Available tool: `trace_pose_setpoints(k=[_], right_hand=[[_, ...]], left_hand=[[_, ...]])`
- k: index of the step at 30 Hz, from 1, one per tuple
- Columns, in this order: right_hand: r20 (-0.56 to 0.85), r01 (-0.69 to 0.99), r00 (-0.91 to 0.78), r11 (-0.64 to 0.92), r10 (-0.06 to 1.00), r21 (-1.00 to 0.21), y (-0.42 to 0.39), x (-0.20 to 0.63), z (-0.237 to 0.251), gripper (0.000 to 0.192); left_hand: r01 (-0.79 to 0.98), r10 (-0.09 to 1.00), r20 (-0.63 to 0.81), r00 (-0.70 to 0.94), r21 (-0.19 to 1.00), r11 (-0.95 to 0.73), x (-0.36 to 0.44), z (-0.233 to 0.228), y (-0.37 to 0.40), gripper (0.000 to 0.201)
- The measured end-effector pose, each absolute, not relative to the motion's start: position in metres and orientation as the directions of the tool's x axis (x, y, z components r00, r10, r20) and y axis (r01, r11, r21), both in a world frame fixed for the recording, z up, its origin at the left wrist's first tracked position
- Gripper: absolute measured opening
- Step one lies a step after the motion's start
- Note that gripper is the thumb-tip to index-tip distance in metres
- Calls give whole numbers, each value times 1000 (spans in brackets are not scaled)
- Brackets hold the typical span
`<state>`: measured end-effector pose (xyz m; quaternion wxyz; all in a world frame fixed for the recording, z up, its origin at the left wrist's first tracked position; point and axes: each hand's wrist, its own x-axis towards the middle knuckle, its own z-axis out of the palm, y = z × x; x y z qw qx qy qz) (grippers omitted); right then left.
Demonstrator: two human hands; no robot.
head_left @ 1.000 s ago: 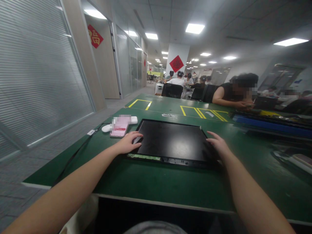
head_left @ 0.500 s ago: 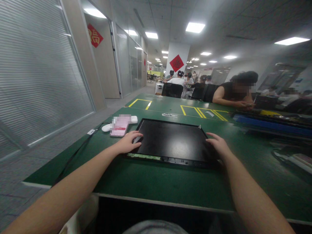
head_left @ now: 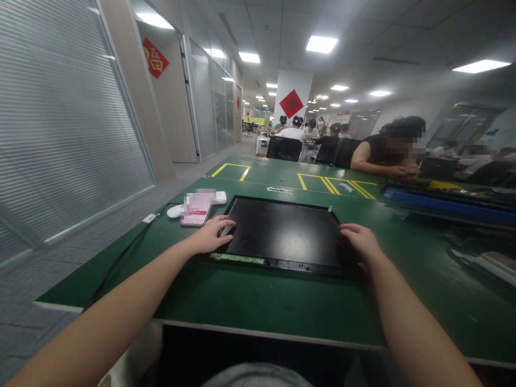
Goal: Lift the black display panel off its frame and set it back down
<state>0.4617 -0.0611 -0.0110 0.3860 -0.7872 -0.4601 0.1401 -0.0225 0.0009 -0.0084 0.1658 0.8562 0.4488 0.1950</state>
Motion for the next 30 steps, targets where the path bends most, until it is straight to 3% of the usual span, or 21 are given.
trace_pose_setpoints(k=[9, 13, 23, 30], right_hand=[[136, 632, 546, -300, 827, -715, -66, 461, -5, 26], [123, 684, 497, -302, 859, -664, -66, 460, -7, 29], [127, 802, 409, -290, 904, -522, -70, 448, 2, 31], [97, 758, 446, -317, 890, -570, -68, 451, 0, 28]], left_hand=[[672, 767, 223, 602, 377, -637, -30, 5, -6, 65], [588, 683, 173, 710, 388, -710, -33, 14, -9, 59], [539, 635, 195, 747, 381, -751, -35, 20, -7, 55], [480, 587, 260, 767, 374, -794, -34, 16, -7, 46]])
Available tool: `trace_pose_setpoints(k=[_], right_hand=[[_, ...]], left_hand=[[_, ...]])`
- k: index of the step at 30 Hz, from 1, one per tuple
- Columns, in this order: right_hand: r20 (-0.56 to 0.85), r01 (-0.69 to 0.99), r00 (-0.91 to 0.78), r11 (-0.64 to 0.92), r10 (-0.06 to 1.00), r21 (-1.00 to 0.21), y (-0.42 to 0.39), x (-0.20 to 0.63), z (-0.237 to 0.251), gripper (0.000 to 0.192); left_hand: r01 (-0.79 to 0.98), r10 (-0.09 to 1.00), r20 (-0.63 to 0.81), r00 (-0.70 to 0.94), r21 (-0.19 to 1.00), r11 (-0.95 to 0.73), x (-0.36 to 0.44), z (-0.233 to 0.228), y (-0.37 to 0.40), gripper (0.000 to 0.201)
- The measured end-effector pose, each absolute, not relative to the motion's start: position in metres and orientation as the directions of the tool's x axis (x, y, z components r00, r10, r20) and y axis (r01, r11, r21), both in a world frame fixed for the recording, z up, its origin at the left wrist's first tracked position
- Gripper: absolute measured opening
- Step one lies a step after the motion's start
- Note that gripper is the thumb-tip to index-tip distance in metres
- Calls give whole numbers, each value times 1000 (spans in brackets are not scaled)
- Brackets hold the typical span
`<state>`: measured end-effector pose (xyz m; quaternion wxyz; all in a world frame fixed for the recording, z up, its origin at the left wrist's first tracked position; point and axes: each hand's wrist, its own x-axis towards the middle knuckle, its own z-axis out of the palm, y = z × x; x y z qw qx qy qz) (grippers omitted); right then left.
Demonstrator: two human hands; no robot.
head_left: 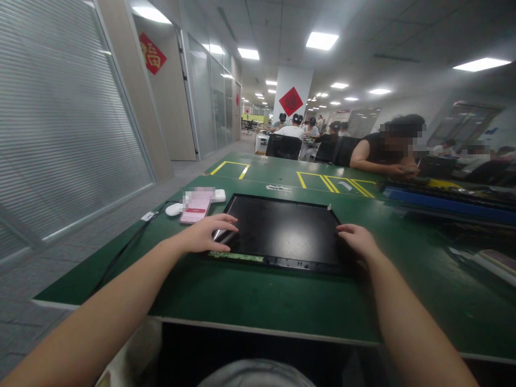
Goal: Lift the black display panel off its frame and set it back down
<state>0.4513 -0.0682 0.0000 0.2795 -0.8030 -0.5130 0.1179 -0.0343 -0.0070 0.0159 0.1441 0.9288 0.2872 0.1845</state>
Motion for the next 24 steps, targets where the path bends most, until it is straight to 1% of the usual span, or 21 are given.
trace_pose_setpoints(k=[6, 15, 19, 22, 24], right_hand=[[114, 729, 445, -285, 888, -623, -63, 457, -8, 23], [112, 689, 433, -248, 894, -681, -57, 466, -20, 26], [121, 702, 432, -248, 894, -667, -57, 469, -23, 32], [118, 700, 434, -253, 893, -668, -57, 472, -24, 43], [120, 696, 438, -252, 891, -672, -57, 473, -26, 50]], left_hand=[[496, 611, 254, 750, 395, -773, -33, 17, -10, 46], [517, 630, 232, 741, 401, -756, -32, 19, -10, 49], [596, 706, 258, 660, 392, -700, -30, 15, -7, 47], [677, 768, 315, 558, 361, -641, -31, 8, -1, 49], [723, 796, 318, 515, 337, -603, -32, 4, 4, 49]])
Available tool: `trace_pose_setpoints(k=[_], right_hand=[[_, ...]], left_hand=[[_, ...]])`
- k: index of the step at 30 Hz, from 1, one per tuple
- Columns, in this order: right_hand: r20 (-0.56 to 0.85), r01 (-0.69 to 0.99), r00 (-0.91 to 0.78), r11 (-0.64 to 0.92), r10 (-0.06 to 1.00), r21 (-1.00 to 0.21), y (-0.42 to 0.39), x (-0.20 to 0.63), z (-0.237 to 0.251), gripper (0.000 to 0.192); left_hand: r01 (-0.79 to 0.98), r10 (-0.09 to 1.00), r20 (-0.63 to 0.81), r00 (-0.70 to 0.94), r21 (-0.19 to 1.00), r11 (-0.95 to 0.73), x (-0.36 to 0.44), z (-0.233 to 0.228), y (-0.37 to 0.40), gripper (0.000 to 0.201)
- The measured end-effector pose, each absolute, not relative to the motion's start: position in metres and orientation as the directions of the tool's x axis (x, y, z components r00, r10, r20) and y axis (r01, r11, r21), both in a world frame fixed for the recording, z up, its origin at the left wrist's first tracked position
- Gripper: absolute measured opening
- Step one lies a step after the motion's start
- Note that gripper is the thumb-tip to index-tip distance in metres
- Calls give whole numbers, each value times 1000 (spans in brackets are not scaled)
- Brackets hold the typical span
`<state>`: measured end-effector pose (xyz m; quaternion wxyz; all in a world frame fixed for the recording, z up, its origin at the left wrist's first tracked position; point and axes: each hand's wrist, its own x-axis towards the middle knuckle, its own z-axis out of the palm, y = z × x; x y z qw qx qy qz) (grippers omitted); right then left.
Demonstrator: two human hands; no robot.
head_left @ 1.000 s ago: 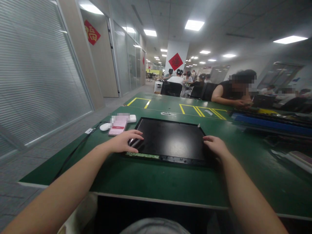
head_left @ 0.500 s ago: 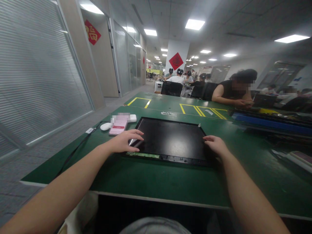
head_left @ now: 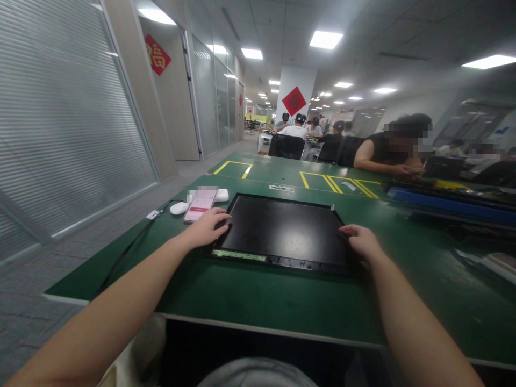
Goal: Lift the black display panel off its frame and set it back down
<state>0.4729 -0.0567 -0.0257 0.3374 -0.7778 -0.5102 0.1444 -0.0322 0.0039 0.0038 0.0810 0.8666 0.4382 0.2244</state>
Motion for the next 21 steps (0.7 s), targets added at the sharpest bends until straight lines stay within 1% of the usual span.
trace_pose_setpoints(k=[7, 12, 14, 19, 21], right_hand=[[123, 667, 476, -267, 871, -696, -57, 470, -27, 57], [157, 687, 493, -273, 856, -673, -59, 466, -21, 50], [150, 687, 500, -285, 853, -668, -60, 465, -19, 48], [150, 692, 485, -272, 862, -669, -63, 464, -18, 49], [158, 692, 474, -256, 866, -674, -63, 464, -18, 49]], left_hand=[[771, 841, 241, 485, 337, -541, -33, -2, 9, 47], [762, 842, 253, 476, 361, -538, -33, -3, 8, 44], [765, 845, 255, 470, 360, -534, -32, -4, 8, 44], [825, 886, 269, 377, 336, -454, -28, -7, 7, 45], [830, 891, 264, 369, 338, -444, -28, -9, 8, 44]])
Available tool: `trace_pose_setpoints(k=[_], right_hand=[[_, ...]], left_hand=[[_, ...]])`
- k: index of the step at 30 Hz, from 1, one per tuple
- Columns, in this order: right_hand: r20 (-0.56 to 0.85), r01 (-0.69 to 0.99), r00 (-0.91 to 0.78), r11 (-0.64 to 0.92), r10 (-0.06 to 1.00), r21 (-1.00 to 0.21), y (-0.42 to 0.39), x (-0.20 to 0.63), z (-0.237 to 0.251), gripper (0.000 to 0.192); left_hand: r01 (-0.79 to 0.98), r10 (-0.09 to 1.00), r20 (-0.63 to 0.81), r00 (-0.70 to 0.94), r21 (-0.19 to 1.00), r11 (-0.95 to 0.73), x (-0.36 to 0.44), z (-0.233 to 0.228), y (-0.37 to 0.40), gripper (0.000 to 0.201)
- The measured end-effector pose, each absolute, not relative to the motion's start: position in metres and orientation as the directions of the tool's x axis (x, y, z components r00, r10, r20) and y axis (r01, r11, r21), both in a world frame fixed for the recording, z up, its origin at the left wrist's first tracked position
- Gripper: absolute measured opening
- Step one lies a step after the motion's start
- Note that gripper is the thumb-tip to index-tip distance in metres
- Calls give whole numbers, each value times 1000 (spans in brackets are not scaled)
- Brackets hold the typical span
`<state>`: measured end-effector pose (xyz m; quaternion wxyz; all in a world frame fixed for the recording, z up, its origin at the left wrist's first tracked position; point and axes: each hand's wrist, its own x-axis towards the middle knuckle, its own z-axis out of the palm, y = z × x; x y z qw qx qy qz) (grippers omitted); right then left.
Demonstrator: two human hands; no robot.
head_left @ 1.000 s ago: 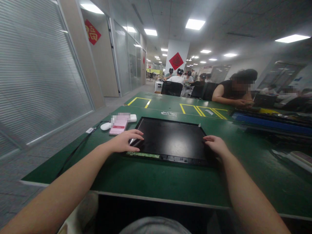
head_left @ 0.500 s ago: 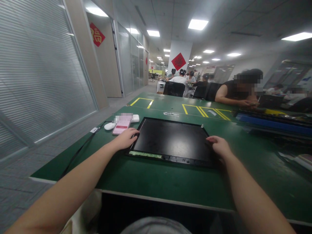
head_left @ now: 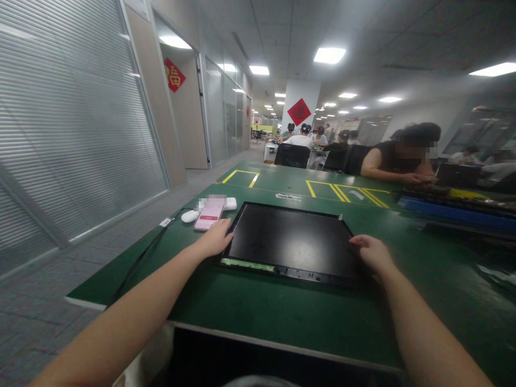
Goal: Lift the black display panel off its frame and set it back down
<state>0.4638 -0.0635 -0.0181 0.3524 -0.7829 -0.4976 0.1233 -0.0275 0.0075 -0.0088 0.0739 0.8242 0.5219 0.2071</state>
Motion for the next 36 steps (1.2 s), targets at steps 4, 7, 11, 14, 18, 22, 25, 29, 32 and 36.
trace_pose_setpoints(k=[4, 7, 11, 14, 18, 22, 25, 29, 32, 36], right_hand=[[141, 687, 480, -271, 866, -675, -65, 460, -15, 48], [133, 688, 474, -271, 871, -674, -66, 457, -12, 47], [132, 691, 476, -277, 870, -667, -67, 454, -10, 46], [143, 699, 470, -269, 871, -663, -67, 454, -11, 46], [130, 692, 467, -270, 875, -669, -66, 456, -12, 45], [137, 699, 463, -266, 876, -664, -66, 456, -12, 43], [142, 697, 465, -262, 874, -668, -65, 457, -14, 41], [136, 687, 470, -265, 872, -677, -63, 458, -16, 39], [120, 679, 477, -278, 871, -680, -62, 459, -17, 39], [136, 687, 471, -265, 872, -677, -63, 458, -17, 39]], left_hand=[[796, 877, 258, 406, 372, -478, -28, -10, 8, 50], [775, 871, 269, 411, 400, -490, -28, -9, 7, 56], [739, 863, 272, 425, 446, -505, -26, -3, 2, 55], [716, 872, 256, 417, 499, -489, -26, 1, -1, 55], [690, 912, 210, 351, 601, -404, -27, 2, -1, 55], [458, 930, 173, 324, 832, -314, -26, 2, 1, 56], [233, 952, 147, 267, 949, -212, -22, 4, 0, 59], [55, 992, 33, 122, 998, -40, -15, 8, -3, 53], [-62, 998, -63, 10, 996, 63, -9, 12, -5, 43], [-147, 983, -176, -55, 975, 166, -3, 16, -9, 37]])
